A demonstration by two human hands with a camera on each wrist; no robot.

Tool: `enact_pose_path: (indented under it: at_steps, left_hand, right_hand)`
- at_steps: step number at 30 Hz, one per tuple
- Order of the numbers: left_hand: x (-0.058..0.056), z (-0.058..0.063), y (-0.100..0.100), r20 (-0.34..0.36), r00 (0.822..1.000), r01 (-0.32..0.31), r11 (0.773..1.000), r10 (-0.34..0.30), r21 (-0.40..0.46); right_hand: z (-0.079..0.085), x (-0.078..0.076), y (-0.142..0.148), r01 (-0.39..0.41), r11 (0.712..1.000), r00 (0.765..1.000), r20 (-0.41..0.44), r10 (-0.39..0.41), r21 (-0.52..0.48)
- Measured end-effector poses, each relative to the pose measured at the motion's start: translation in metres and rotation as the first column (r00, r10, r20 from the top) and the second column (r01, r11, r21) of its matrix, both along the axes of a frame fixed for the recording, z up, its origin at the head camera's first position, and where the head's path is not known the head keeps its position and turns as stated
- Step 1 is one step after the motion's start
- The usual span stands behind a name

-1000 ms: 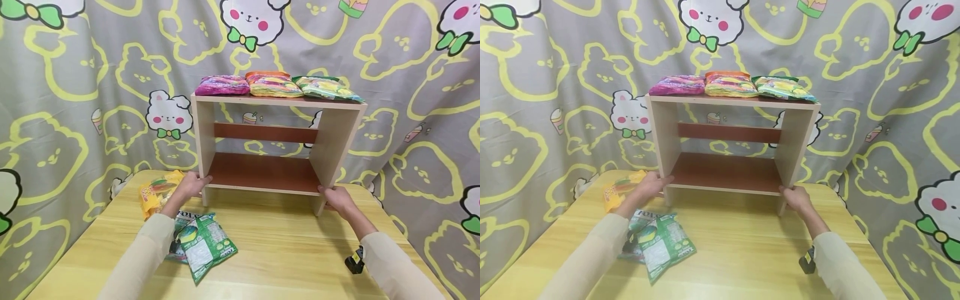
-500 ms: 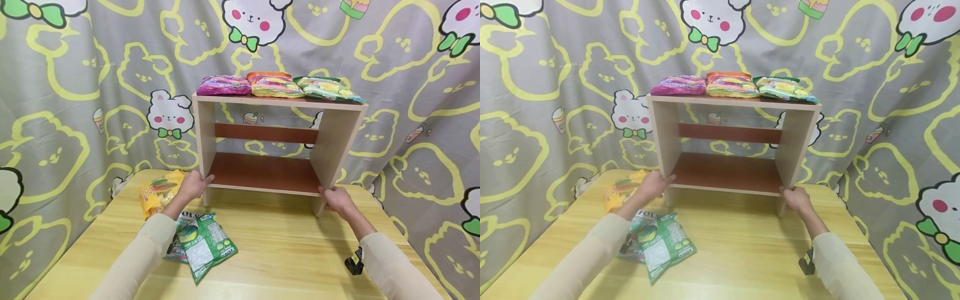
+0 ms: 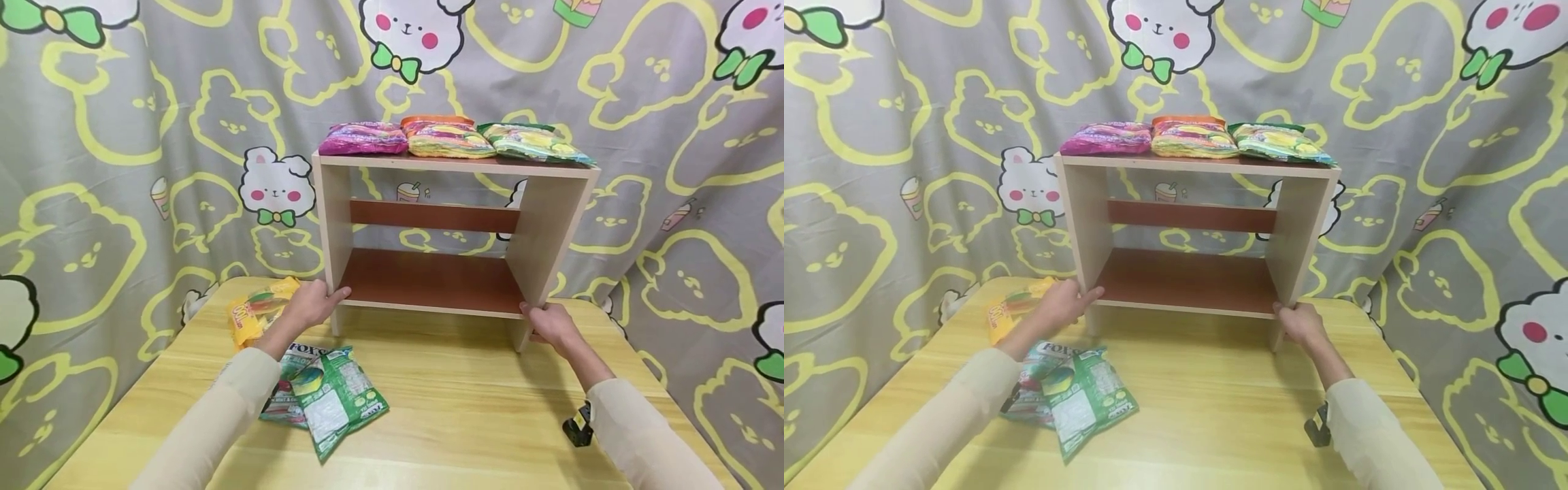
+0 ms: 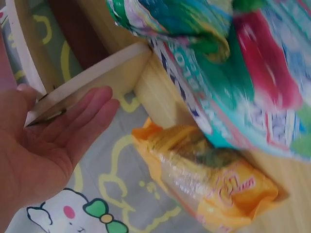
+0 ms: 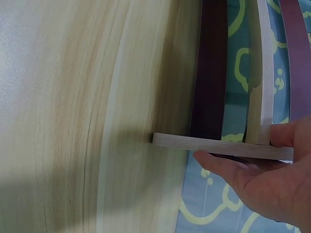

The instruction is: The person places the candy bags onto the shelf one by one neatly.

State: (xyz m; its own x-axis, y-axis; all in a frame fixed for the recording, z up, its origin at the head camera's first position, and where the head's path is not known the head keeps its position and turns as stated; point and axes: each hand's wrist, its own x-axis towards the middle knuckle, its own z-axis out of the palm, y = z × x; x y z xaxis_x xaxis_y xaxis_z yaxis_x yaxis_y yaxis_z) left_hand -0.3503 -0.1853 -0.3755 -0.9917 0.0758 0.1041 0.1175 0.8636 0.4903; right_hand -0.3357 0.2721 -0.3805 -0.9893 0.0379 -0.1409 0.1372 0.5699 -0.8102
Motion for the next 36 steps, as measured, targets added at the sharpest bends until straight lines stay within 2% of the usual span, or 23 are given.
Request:
enact_pose_path:
  at_steps: [3, 5, 8, 10, 12, 15, 20, 22, 26, 28, 32, 36]
  left_hand:
    - [0.002, 0.004, -0.009, 0.047, 0.998, 0.038, 0.999, -0.037, -0.039]
    - [0.002, 0.008, -0.016, 0.108, 0.993, 0.059, 0.994, -0.049, -0.094]
    - [0.003, 0.017, -0.027, 0.179, 0.983, 0.076, 0.982, -0.044, -0.173]
    - [0.003, 0.022, -0.035, 0.2, 0.98, 0.06, 0.979, -0.02, -0.196]
    - [0.004, 0.026, -0.042, 0.186, 0.982, 0.013, 0.982, 0.022, -0.187]
    - [0.005, 0.028, -0.052, 0.125, 0.986, -0.087, 0.978, 0.112, -0.188]
    - [0.004, 0.023, -0.072, 0.009, 0.972, -0.228, 0.951, 0.235, -0.21]
    - [0.004, 0.019, -0.079, -0.008, 0.965, -0.259, 0.943, 0.263, -0.212]
    - [0.006, 0.013, -0.09, 0.0, 0.955, -0.29, 0.93, 0.298, -0.227]
    - [0.009, 0.01, -0.092, 0.04, 0.948, -0.299, 0.927, 0.316, -0.227]
    - [0.017, 0.005, -0.096, 0.167, 0.922, -0.312, 0.927, 0.348, -0.209]
    - [0.023, 0.003, -0.104, 0.304, 0.903, -0.244, 0.944, 0.304, -0.22]
  right_hand:
    - [-0.001, -0.001, -0.001, -0.004, 1.0, 1.0, -0.001, 0.004, 0.003]
    - [-0.001, -0.001, -0.002, -0.006, 1.0, 1.0, -0.003, 0.006, 0.008]
    - [-0.001, 0.0, -0.002, -0.007, 1.0, 1.0, -0.002, 0.007, 0.012]
    - [0.0, -0.001, -0.002, -0.01, 1.0, 1.0, -0.004, 0.01, 0.014]
    - [0.0, 0.0, -0.002, -0.01, 1.0, 1.0, -0.003, 0.01, 0.013]
    - [0.001, 0.0, -0.001, -0.007, 1.0, 1.0, -0.001, 0.007, 0.008]
    - [0.0, -0.001, -0.001, 0.001, 1.0, 1.0, 0.001, -0.001, 0.003]
    - [0.0, -0.001, -0.001, 0.004, 1.0, 1.0, 0.0, -0.004, 0.003]
    - [0.0, 0.0, -0.001, 0.008, 1.0, 1.0, 0.003, -0.008, 0.005]
    - [0.0, 0.0, -0.001, 0.006, 1.0, 1.0, 0.005, -0.006, 0.005]
    - [0.001, 0.0, -0.001, 0.005, 1.0, 1.0, 0.009, -0.005, 0.004]
    - [0.0, -0.001, -0.001, 0.008, 1.0, 1.0, 0.011, -0.008, 0.007]
